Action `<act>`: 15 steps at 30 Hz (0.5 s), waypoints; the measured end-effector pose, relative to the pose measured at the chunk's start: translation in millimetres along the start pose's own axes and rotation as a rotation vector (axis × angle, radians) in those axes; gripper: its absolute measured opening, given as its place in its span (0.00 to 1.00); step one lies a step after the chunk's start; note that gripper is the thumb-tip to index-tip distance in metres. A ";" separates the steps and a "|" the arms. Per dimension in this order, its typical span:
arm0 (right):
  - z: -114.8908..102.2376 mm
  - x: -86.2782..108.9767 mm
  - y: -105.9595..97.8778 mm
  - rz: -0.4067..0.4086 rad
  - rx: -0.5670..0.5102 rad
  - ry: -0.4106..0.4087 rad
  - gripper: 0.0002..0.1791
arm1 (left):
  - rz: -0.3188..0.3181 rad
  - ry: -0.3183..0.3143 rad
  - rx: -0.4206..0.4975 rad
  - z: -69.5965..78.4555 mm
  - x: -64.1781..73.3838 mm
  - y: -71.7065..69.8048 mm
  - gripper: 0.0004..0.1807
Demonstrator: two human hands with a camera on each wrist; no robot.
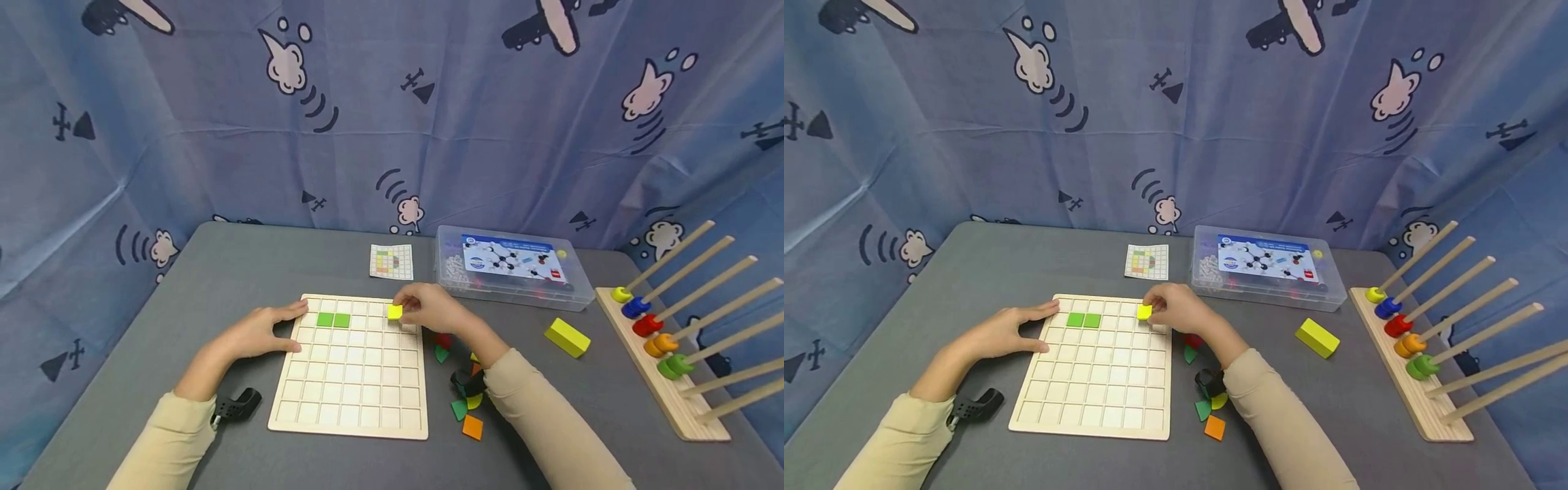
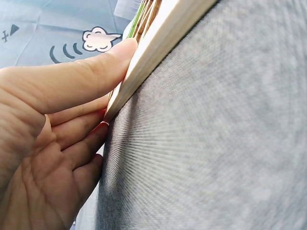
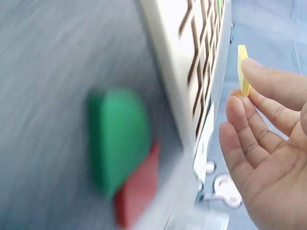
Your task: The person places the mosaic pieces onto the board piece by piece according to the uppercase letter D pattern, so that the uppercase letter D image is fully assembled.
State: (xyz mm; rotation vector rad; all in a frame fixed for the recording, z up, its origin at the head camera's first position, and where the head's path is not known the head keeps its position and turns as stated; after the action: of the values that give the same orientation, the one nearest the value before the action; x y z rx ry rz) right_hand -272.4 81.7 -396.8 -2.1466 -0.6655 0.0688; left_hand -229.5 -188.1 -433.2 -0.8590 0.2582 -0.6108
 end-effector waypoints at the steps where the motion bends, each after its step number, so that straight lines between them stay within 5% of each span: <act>1: -4.0 -3.6 4.0 -0.010 0.001 -0.005 0.14 | 0.000 -0.003 -0.002 0.3 0.2 -0.1 0.45; 15: -41.4 -31.4 39.0 -0.103 0.106 -0.103 0.14 | 0.000 0.001 0.009 1.8 0.7 -1.8 0.44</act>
State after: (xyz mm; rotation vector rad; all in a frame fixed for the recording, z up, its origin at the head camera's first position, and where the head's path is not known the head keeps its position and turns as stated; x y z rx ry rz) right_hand -270.8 17.5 -406.3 -2.0137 -0.8133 0.1565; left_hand -228.8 -188.2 -430.7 -0.8498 0.2567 -0.6118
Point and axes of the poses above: each hand's wrist, its own x-axis away from the middle knuckle, its own y-axis out of the palm, z = x × y, the point moved 7 cm from there along -x, towards the middle knuckle, and after that the axes turned 9 degrees about y, right-handed, at the moved point
